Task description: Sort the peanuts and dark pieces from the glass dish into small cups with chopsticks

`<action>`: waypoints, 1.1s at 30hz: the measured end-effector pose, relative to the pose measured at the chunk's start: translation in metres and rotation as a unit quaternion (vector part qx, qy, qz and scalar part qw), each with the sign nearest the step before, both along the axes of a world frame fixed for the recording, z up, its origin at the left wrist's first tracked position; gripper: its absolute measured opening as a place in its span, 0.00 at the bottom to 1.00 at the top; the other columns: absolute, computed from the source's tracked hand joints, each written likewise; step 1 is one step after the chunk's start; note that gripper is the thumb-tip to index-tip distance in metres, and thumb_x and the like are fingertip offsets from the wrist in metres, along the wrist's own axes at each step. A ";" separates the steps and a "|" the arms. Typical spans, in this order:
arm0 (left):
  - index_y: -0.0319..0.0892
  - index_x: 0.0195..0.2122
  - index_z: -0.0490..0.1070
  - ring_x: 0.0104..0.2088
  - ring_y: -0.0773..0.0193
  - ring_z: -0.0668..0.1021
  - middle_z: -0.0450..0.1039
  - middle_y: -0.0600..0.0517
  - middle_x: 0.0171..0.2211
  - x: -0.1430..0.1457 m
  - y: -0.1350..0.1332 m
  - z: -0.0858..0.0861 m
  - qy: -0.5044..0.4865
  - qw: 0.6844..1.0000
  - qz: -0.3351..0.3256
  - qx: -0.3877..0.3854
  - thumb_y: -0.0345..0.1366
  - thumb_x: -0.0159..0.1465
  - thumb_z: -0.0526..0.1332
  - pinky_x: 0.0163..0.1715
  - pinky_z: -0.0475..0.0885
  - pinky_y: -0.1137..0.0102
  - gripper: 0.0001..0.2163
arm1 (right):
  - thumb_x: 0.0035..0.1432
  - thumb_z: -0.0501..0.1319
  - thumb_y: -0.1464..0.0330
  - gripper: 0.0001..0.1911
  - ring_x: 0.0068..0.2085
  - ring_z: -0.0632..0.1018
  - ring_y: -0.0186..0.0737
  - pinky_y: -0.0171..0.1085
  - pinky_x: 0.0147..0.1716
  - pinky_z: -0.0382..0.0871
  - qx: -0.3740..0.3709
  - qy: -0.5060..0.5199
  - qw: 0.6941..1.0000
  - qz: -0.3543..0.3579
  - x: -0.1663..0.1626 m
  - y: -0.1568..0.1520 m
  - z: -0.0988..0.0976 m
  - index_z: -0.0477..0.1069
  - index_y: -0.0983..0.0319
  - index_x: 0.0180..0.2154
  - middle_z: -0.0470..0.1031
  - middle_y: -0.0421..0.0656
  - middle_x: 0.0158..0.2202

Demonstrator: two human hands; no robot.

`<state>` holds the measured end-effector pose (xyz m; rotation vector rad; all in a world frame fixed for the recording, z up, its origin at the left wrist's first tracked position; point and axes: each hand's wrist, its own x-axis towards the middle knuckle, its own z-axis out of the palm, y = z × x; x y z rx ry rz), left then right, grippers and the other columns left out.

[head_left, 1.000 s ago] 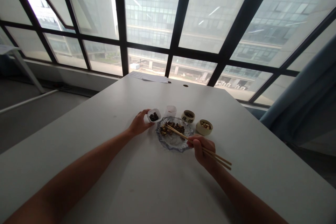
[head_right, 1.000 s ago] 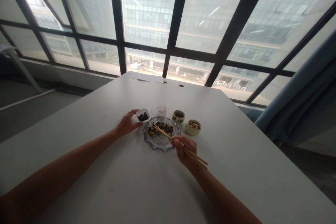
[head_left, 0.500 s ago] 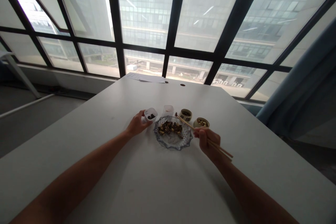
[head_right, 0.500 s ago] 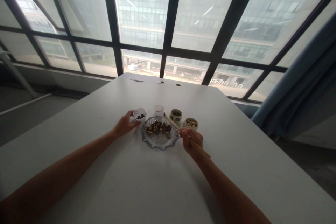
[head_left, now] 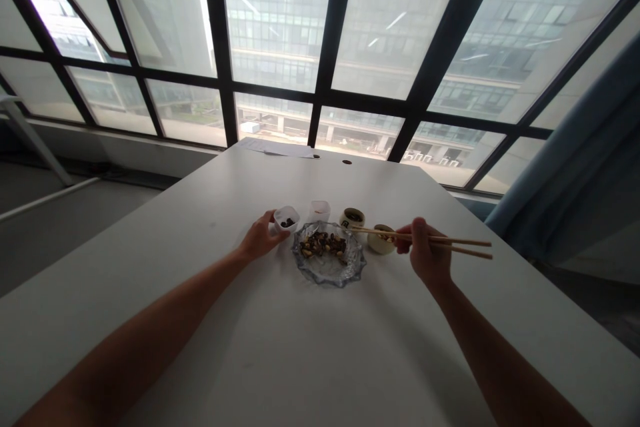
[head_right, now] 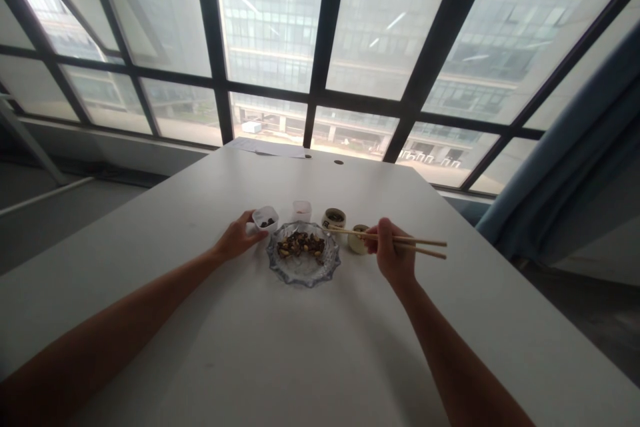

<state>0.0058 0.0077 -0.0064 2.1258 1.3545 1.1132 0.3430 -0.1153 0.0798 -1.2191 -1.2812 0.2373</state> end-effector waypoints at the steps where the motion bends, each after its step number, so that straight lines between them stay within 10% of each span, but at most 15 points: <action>1: 0.41 0.55 0.66 0.47 0.51 0.80 0.78 0.44 0.46 0.000 0.000 0.000 0.000 1.000 0.000 0.000 0.48 0.57 0.66 0.48 0.72 0.60 0.27 | 0.62 0.55 0.43 0.31 0.14 0.69 0.33 0.32 0.13 0.62 -0.031 -0.021 0.999 0.026 -0.002 -0.004 0.005 0.73 0.62 0.22 0.70 0.41 0.14; 11: 0.41 0.54 0.66 0.45 0.52 0.80 0.78 0.44 0.45 0.001 0.000 0.000 0.004 1.000 0.004 0.007 0.47 0.56 0.66 0.45 0.73 0.61 0.27 | 0.67 0.55 0.52 0.25 0.20 0.73 0.34 0.33 0.19 0.67 -0.083 -0.223 0.960 0.145 -0.025 -0.005 -0.002 0.71 0.60 0.23 0.73 0.41 0.18; 33: 0.42 0.54 0.66 0.45 0.52 0.80 0.78 0.44 0.45 0.001 -0.002 0.002 0.001 1.000 -0.001 0.001 0.48 0.57 0.66 0.47 0.73 0.60 0.27 | 0.59 0.62 0.46 0.23 0.20 0.76 0.37 0.36 0.20 0.74 -0.079 -0.049 0.990 0.102 -0.018 0.007 -0.033 0.75 0.59 0.27 0.76 0.42 0.21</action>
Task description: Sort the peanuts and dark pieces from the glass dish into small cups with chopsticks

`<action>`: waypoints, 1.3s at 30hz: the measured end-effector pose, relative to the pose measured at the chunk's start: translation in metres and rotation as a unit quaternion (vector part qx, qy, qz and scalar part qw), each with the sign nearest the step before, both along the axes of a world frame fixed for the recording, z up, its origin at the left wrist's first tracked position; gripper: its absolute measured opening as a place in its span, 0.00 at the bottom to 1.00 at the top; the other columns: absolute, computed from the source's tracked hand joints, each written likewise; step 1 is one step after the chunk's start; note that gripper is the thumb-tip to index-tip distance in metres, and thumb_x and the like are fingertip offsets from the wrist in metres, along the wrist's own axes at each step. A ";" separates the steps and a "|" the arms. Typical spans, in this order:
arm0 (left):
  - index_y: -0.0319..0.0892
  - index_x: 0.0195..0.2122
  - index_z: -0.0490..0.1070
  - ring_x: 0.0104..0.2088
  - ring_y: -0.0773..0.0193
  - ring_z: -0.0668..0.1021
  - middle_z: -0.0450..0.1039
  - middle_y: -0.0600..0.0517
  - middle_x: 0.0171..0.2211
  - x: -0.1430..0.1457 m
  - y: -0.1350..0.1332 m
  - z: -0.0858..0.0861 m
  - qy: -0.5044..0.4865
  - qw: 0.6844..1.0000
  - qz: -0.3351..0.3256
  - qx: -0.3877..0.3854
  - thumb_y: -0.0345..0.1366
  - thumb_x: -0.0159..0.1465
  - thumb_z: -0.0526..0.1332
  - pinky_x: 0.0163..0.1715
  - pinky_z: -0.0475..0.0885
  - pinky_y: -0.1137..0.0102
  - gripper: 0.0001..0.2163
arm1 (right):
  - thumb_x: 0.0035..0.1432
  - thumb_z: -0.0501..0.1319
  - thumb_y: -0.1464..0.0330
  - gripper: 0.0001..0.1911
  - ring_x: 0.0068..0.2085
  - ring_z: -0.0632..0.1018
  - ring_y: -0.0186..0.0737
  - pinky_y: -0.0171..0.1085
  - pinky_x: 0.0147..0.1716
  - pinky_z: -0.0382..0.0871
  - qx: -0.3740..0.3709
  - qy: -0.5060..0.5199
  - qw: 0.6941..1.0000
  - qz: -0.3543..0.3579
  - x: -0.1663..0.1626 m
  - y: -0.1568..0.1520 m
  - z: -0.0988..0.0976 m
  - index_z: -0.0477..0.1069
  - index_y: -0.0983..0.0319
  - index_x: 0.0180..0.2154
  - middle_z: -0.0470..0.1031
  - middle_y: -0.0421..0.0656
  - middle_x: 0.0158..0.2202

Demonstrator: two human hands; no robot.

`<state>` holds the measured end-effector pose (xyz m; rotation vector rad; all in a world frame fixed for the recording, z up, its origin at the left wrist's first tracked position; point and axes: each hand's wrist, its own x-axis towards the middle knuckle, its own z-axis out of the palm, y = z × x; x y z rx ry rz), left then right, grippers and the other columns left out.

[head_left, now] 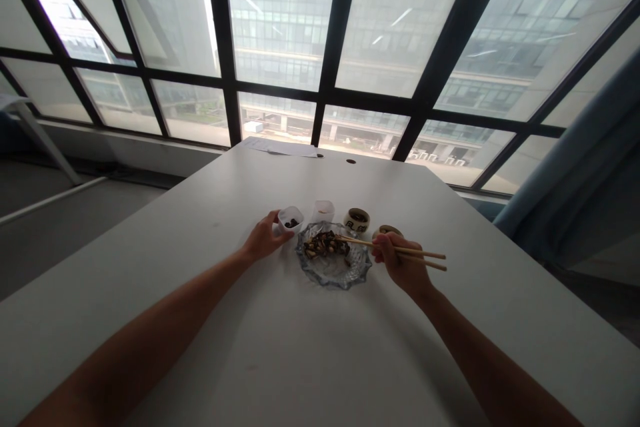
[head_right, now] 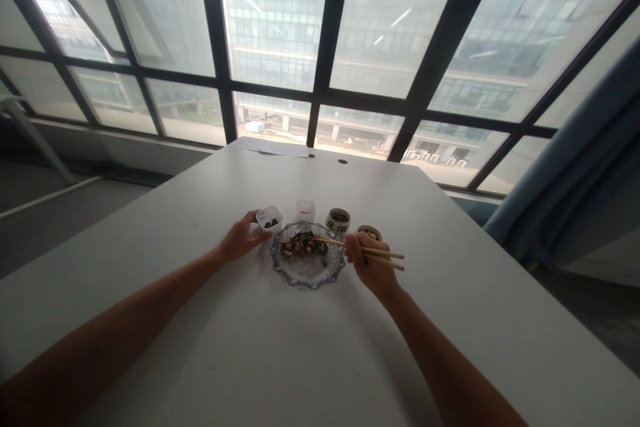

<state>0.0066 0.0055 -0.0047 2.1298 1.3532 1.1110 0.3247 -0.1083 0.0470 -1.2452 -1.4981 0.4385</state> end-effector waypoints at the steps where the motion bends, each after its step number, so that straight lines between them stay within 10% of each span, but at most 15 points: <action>1: 0.42 0.54 0.66 0.45 0.52 0.80 0.78 0.45 0.45 0.000 0.000 0.000 0.000 1.000 0.001 0.001 0.48 0.57 0.66 0.46 0.73 0.60 0.26 | 0.58 0.62 0.45 0.24 0.19 0.75 0.37 0.36 0.18 0.73 -0.003 0.035 0.999 -0.012 0.000 0.002 -0.001 0.75 0.60 0.27 0.76 0.42 0.20; 11: 0.42 0.54 0.65 0.47 0.52 0.79 0.77 0.44 0.47 0.001 0.001 -0.003 -0.005 1.000 -0.008 0.023 0.45 0.56 0.67 0.49 0.72 0.59 0.27 | 0.51 0.68 0.47 0.24 0.16 0.73 0.36 0.33 0.11 0.68 -0.103 0.371 0.922 -0.030 0.004 0.022 -0.014 0.71 0.61 0.24 0.72 0.40 0.16; 39: 0.42 0.54 0.67 0.47 0.50 0.78 0.76 0.43 0.46 0.002 0.005 -0.007 0.016 1.000 0.006 0.015 0.48 0.57 0.66 0.49 0.72 0.58 0.26 | 0.60 0.62 0.50 0.25 0.15 0.70 0.32 0.30 0.11 0.64 0.017 0.366 0.927 -0.081 0.072 0.026 0.028 0.66 0.61 0.22 0.65 0.37 0.14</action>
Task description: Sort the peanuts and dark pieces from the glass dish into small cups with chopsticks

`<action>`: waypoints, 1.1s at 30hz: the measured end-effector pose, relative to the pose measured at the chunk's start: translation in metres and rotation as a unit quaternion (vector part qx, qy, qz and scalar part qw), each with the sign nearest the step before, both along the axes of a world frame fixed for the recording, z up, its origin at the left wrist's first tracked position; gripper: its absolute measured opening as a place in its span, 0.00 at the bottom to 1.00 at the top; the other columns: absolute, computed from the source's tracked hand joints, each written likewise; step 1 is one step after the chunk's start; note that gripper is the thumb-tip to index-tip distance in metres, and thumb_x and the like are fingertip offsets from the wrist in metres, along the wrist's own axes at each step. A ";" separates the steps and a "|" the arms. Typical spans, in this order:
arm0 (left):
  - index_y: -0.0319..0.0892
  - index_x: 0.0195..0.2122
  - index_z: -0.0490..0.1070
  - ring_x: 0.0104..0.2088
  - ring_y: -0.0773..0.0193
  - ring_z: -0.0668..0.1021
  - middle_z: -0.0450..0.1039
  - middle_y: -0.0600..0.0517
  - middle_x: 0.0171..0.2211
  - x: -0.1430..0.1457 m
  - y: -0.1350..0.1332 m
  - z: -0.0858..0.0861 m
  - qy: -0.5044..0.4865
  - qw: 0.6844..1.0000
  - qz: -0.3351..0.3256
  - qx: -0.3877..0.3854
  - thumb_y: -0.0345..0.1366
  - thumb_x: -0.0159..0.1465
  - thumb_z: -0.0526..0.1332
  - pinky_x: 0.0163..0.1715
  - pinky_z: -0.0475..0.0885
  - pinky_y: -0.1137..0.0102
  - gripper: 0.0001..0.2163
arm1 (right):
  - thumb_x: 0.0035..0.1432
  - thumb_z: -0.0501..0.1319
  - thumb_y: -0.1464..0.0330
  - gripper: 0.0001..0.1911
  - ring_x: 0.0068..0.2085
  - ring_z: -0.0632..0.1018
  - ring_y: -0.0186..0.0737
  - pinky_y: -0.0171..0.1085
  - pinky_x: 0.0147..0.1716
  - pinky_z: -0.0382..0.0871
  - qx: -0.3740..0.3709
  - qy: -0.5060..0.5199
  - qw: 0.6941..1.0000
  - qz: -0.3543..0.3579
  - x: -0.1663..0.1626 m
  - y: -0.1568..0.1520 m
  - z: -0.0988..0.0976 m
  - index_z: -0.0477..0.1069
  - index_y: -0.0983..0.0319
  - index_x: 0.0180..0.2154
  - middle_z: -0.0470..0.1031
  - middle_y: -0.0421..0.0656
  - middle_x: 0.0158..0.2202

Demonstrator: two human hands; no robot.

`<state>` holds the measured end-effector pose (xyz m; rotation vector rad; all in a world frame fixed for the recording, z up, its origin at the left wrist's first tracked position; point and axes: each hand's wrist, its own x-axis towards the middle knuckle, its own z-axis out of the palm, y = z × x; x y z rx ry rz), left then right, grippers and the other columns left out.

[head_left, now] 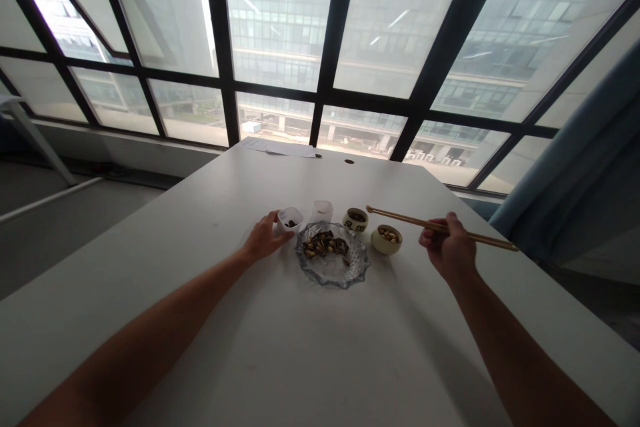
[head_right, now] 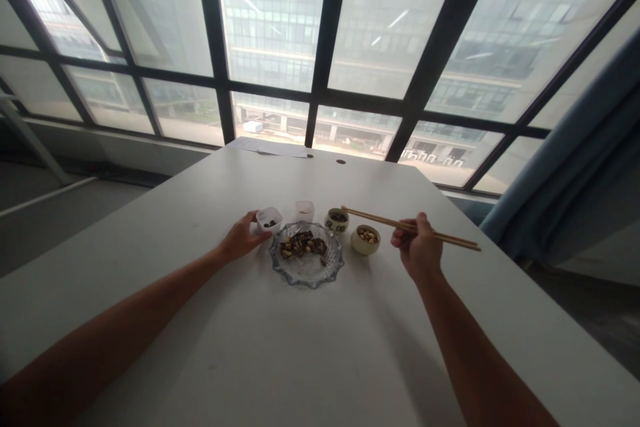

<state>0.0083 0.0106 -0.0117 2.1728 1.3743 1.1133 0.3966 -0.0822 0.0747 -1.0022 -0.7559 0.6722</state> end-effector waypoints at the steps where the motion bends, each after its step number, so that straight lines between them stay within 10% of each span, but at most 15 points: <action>1: 0.42 0.54 0.67 0.47 0.50 0.78 0.76 0.43 0.46 0.000 0.001 -0.001 0.003 1.000 0.000 -0.003 0.49 0.57 0.66 0.49 0.72 0.57 0.27 | 0.59 0.62 0.49 0.25 0.15 0.70 0.32 0.30 0.11 0.64 0.005 -0.007 1.000 0.006 -0.004 0.000 0.000 0.66 0.61 0.22 0.66 0.37 0.14; 6: 0.40 0.61 0.62 0.57 0.46 0.74 0.71 0.38 0.57 0.001 0.004 0.002 -0.011 0.999 0.039 -0.014 0.54 0.57 0.65 0.58 0.66 0.53 0.35 | 0.58 0.59 0.44 0.28 0.14 0.69 0.35 0.34 0.12 0.64 0.047 -0.145 0.988 -0.035 -0.023 -0.015 0.003 0.70 0.61 0.23 0.68 0.39 0.14; 11: 0.41 0.61 0.63 0.63 0.44 0.67 0.67 0.38 0.62 0.017 0.005 0.028 0.041 0.996 0.041 0.064 0.52 0.59 0.65 0.65 0.54 0.49 0.33 | 0.61 0.59 0.48 0.24 0.23 0.77 0.39 0.37 0.24 0.71 0.102 -0.495 0.863 -0.017 -0.031 -0.037 0.003 0.76 0.58 0.24 0.77 0.43 0.21; 15: 0.41 0.61 0.64 0.62 0.40 0.68 0.68 0.37 0.60 0.049 0.016 0.051 0.097 0.992 -0.013 0.080 0.51 0.57 0.67 0.65 0.48 0.44 0.34 | 0.65 0.55 0.51 0.24 0.23 0.77 0.39 0.37 0.24 0.70 0.130 -0.546 0.827 -0.009 -0.034 -0.039 0.004 0.75 0.57 0.25 0.77 0.43 0.21; 25: 0.38 0.65 0.54 0.54 0.43 0.76 0.74 0.35 0.54 0.108 0.072 0.061 0.177 0.979 -0.070 -0.071 0.43 0.52 0.71 0.53 0.70 0.54 0.42 | 0.63 0.55 0.45 0.28 0.19 0.75 0.36 0.36 0.21 0.69 0.094 -0.404 0.910 -0.024 -0.052 -0.038 0.009 0.74 0.59 0.24 0.75 0.42 0.18; 33: 0.42 0.61 0.61 0.56 0.47 0.73 0.73 0.41 0.55 0.092 0.064 0.054 0.123 0.975 -0.119 0.142 0.33 0.51 0.72 0.56 0.69 0.53 0.37 | 0.54 0.61 0.41 0.30 0.13 0.70 0.34 0.34 0.12 0.65 0.042 -0.107 0.992 -0.043 -0.055 -0.016 0.004 0.71 0.63 0.24 0.71 0.40 0.14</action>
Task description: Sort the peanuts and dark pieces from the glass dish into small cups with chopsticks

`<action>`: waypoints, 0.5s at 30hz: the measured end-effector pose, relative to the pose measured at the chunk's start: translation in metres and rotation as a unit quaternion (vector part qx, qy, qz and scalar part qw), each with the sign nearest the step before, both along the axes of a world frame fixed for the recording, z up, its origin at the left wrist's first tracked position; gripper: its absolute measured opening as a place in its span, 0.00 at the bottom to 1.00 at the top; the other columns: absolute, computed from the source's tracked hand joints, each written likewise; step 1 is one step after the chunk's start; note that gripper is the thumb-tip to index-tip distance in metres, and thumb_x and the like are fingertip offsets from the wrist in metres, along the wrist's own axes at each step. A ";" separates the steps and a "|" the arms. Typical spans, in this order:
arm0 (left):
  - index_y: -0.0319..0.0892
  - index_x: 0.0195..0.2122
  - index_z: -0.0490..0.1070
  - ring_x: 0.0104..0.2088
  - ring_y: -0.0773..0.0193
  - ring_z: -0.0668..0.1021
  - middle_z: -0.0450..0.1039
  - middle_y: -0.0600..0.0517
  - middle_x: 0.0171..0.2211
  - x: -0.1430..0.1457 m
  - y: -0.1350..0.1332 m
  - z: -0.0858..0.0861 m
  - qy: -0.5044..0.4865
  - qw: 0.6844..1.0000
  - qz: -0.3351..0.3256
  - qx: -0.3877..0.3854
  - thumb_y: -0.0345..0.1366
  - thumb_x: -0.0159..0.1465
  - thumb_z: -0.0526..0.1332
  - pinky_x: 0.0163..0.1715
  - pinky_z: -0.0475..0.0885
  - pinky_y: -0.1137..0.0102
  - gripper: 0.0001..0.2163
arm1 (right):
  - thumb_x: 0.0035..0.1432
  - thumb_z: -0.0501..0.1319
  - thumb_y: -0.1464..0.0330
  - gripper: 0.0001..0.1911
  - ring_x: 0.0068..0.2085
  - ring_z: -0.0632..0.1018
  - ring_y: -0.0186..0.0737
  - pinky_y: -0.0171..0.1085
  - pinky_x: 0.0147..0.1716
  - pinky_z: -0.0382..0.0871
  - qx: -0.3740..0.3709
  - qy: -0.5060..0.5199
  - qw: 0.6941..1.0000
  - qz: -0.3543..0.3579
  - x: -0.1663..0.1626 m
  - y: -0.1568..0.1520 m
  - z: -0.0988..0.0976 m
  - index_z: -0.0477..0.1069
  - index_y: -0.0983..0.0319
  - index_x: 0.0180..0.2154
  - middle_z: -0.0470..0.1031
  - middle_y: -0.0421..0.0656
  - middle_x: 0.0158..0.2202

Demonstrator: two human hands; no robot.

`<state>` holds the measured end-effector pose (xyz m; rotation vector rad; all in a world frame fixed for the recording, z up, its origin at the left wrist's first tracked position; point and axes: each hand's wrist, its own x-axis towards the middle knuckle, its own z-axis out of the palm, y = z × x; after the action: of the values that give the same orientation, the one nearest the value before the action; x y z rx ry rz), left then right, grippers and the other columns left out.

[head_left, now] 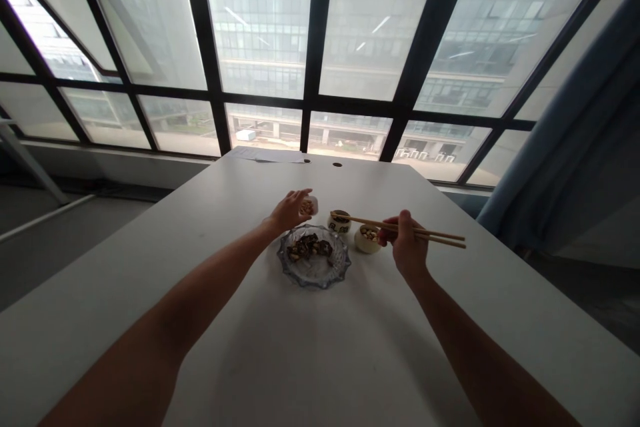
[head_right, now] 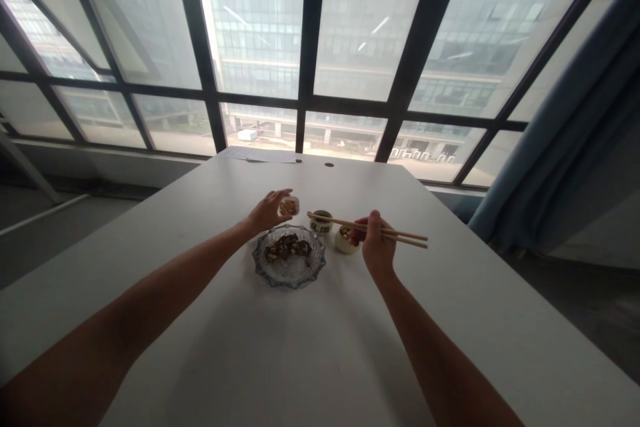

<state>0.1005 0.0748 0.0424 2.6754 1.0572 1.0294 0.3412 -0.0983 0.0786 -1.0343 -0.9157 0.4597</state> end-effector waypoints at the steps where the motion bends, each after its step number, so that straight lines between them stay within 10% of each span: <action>1: 0.42 0.62 0.60 0.56 0.47 0.74 0.73 0.41 0.54 -0.001 -0.001 0.000 -0.002 1.000 -0.002 0.000 0.35 0.52 0.72 0.56 0.70 0.53 0.37 | 0.54 0.61 0.41 0.30 0.13 0.71 0.34 0.34 0.13 0.65 0.003 -0.001 1.000 -0.001 0.000 0.000 0.000 0.71 0.63 0.24 0.71 0.40 0.14; 15: 0.38 0.62 0.62 0.55 0.44 0.77 0.73 0.35 0.56 -0.016 0.004 0.001 0.050 0.986 0.019 -0.159 0.58 0.55 0.66 0.53 0.71 0.56 0.40 | 0.48 0.59 0.35 0.35 0.18 0.74 0.34 0.32 0.17 0.68 -0.070 -0.091 0.992 0.061 -0.035 0.055 -0.004 0.73 0.63 0.27 0.74 0.41 0.18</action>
<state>0.0849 0.0786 0.0433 2.4772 1.1804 0.6683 0.3060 -0.0437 0.0742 -1.1653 -1.1271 0.5437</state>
